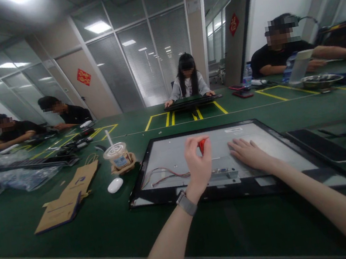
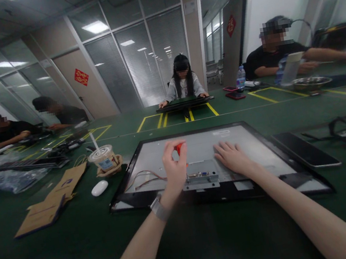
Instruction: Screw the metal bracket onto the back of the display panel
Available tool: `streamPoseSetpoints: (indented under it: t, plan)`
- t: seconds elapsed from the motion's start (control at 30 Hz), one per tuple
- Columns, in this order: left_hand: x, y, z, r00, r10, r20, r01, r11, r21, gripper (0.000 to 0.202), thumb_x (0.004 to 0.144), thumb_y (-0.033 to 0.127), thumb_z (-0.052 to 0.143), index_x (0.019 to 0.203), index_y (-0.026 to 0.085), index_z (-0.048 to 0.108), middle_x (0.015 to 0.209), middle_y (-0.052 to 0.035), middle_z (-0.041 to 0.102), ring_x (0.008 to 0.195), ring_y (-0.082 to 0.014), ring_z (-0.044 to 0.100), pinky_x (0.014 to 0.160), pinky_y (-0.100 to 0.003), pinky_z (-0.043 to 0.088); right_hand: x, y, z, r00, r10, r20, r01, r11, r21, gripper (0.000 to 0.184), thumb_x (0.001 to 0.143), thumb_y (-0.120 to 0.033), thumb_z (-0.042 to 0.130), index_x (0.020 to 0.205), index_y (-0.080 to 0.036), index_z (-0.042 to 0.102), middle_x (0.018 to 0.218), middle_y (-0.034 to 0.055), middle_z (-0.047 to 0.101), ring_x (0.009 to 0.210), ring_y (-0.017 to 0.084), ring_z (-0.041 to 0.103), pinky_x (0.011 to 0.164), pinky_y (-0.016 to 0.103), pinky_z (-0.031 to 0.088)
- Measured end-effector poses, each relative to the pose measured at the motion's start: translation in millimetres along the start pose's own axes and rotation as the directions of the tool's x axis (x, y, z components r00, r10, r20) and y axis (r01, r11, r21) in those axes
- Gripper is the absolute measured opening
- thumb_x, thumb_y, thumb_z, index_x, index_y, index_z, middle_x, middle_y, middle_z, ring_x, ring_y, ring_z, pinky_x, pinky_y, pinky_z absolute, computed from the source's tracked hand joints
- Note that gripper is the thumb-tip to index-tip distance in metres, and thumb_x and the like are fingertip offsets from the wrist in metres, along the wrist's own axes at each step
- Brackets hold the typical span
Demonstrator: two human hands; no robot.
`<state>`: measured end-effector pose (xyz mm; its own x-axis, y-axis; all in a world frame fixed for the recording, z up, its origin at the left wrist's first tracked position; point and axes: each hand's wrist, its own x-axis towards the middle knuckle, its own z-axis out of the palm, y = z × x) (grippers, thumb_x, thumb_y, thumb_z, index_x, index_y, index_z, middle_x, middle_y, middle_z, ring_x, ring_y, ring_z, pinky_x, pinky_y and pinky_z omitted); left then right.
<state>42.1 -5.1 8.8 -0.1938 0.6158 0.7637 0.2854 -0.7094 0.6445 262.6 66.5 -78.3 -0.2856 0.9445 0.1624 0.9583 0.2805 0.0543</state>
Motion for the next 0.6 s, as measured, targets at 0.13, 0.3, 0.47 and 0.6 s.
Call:
streamPoseSetpoints:
  t: [0.13,0.3,0.47,0.6]
  plan:
    - [-0.4,-0.2,-0.6,0.999,-0.018,-0.037,0.019,0.999,0.038,0.009,0.088,0.026,0.064,0.084,0.020,0.069,0.085,-0.0034,0.054,0.079,-0.0160,0.055,0.075,-0.029,0.047,-0.2,-0.1,-0.7,1.000,0.004,0.006,-0.004,1.000,0.005,0.058,0.099,-0.039,0.019,0.147,-0.017,0.043,0.153,0.0173,0.041,0.140,0.035,0.035,0.108,0.058,0.033]
    - [0.3,3.2,-3.1,0.999,-0.032,-0.006,0.032,0.999,-0.026,0.024,0.096,0.021,0.046,0.088,0.019,0.069,0.092,-0.0052,0.056,0.090,-0.0174,0.056,0.081,-0.030,0.045,0.1,0.0,1.1,1.000,0.000,-0.016,0.000,1.000,-0.001,0.056,0.099,-0.037,0.021,0.145,-0.017,0.045,0.151,0.0171,0.044,0.139,0.035,0.038,0.107,0.060,0.035]
    - [0.1,2.5,-2.5,0.999,-0.043,0.024,0.045,0.995,-0.086,0.025,0.095,0.016,0.042,0.091,0.018,0.066,0.092,-0.0054,0.063,0.090,-0.0177,0.059,0.082,-0.030,0.045,0.3,0.5,4.4,0.999,-0.017,-0.049,0.016,1.000,-0.016,0.056,0.098,-0.035,0.019,0.144,-0.017,0.047,0.150,0.0179,0.045,0.136,0.035,0.041,0.105,0.061,0.037]
    - [-1.0,-0.2,-1.1,0.997,-0.073,0.030,0.076,0.993,-0.091,0.023,0.097,0.019,0.043,0.094,0.018,0.066,0.091,-0.0055,0.067,0.088,-0.0173,0.061,0.082,-0.030,0.046,-0.1,0.8,4.3,0.999,-0.012,-0.047,0.012,1.000,-0.011,0.056,0.099,-0.037,0.019,0.144,-0.018,0.047,0.150,0.0174,0.045,0.137,0.035,0.039,0.106,0.060,0.036]
